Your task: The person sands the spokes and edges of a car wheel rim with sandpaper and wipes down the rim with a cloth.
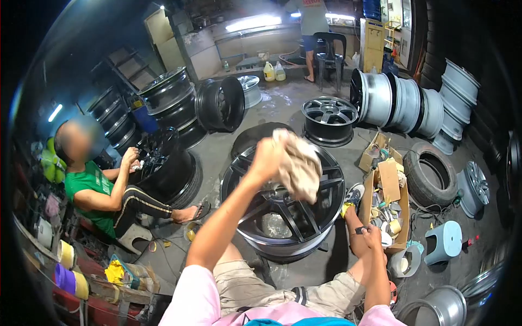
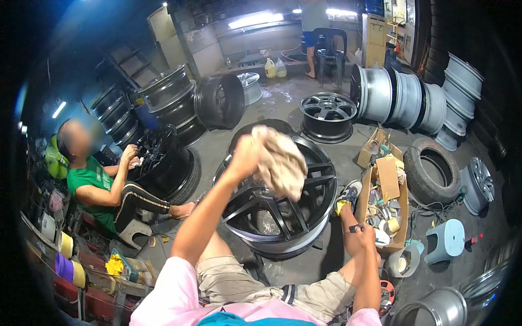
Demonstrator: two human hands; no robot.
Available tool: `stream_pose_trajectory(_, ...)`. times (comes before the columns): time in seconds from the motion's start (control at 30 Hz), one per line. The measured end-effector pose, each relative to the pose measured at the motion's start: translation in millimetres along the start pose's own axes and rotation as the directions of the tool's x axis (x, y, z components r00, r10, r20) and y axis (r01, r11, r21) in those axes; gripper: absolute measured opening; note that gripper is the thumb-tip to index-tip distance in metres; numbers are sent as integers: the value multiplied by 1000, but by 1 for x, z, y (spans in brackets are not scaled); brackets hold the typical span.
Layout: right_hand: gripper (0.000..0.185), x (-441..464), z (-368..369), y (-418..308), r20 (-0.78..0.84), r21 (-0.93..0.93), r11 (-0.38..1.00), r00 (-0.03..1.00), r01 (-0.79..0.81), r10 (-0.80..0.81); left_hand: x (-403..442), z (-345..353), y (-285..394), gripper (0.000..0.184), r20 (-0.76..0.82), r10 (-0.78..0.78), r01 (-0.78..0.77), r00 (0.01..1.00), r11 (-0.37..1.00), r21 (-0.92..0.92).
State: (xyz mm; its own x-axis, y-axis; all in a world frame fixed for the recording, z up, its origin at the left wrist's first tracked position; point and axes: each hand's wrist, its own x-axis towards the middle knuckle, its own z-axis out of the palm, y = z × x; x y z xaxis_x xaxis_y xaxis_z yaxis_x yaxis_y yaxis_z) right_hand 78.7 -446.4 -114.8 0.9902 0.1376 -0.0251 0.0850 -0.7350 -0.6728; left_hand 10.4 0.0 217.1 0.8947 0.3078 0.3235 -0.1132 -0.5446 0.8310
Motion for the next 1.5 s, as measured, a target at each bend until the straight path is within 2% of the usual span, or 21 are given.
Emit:
stream_pose_trajectory(0.07,25,-3,0,-1,-32,-14,1000,999,26,-26,42,-26,13,58,-208,133,-108,969,986,127)
stream_pose_trajectory(0.17,32,-2,2,1,-40,37,999,999,33,-31,96,-66,-17,60,-70,11,25,998,864,503)
stream_pose_trajectory(0.23,32,-3,-1,0,-28,9,1000,999,26,-26,105,-77,-12,65,179,-283,49,943,644,763)
stream_pose_trajectory(0.27,33,-2,-1,-1,-10,-19,1000,1000,22,-22,99,-84,9,67,289,-515,13,807,505,863)
stream_pose_trajectory(0.3,29,-3,0,-2,-36,3,999,998,44,-44,103,-89,12,66,374,-586,-45,719,498,866)
stream_pose_trajectory(0.33,29,-3,0,-2,-28,-6,998,998,57,-57,104,-88,34,63,340,-571,-50,747,463,885)
stream_pose_trajectory(0.4,30,0,3,1,-23,-23,1000,999,21,-22,126,-93,62,69,357,-279,-137,892,586,799)
stream_pose_trajectory(0.47,29,3,6,9,-14,-41,997,998,60,-61,167,-92,84,89,189,297,-337,936,602,724)
stream_pose_trajectory(0.53,30,6,7,18,-12,-67,990,992,123,-124,170,-91,168,99,-3,328,-253,945,734,631)
stream_pose_trajectory(0.57,29,9,12,28,1,9,998,998,66,-66,165,-97,204,92,65,178,-187,982,856,482)
stream_pose_trajectory(0.6,27,5,10,22,-41,-28,991,991,129,-130,183,-92,219,79,50,293,-277,955,814,510)
stream_pose_trajectory(0.63,27,5,7,20,-39,-66,987,988,148,-151,207,-68,232,70,-84,527,-327,846,636,699)
stream_pose_trajectory(0.67,27,4,5,16,-34,-104,980,984,171,-175,194,-52,263,75,-69,663,-476,745,601,642)
stream_pose_trajectory(0.77,26,18,15,34,7,-34,993,994,109,-109,132,17,337,55,161,861,-773,482,332,540)
stream_pose_trajectory(0.93,23,14,17,33,-13,-22,984,984,175,-175,-69,102,361,21,330,938,-992,-106,-120,23)
stream_pose_trajectory(1.0,23,13,16,24,-9,-3,985,985,174,-174,-100,107,335,18,365,911,-979,-192,-153,-132)
stream_pose_trajectory(1.03,23,12,15,22,0,7,986,986,165,-165,-101,109,311,22,383,908,-979,-170,-113,-168)
stream_pose_trajectory(1.17,24,1,8,15,22,33,992,992,124,-125,-70,130,162,13,417,870,-956,264,295,-11)
stream_pose_trajectory(1.27,27,-2,0,4,21,-18,994,994,106,-106,-65,102,80,21,676,585,-872,449,451,189)
stream_pose_trajectory(1.37,33,-2,3,7,5,-88,989,993,121,-121,-85,81,36,35,796,353,-767,492,608,205)
stream_pose_trajectory(1.5,32,-1,4,0,13,-110,991,997,83,-82,-79,63,24,39,860,235,-748,454,625,224)
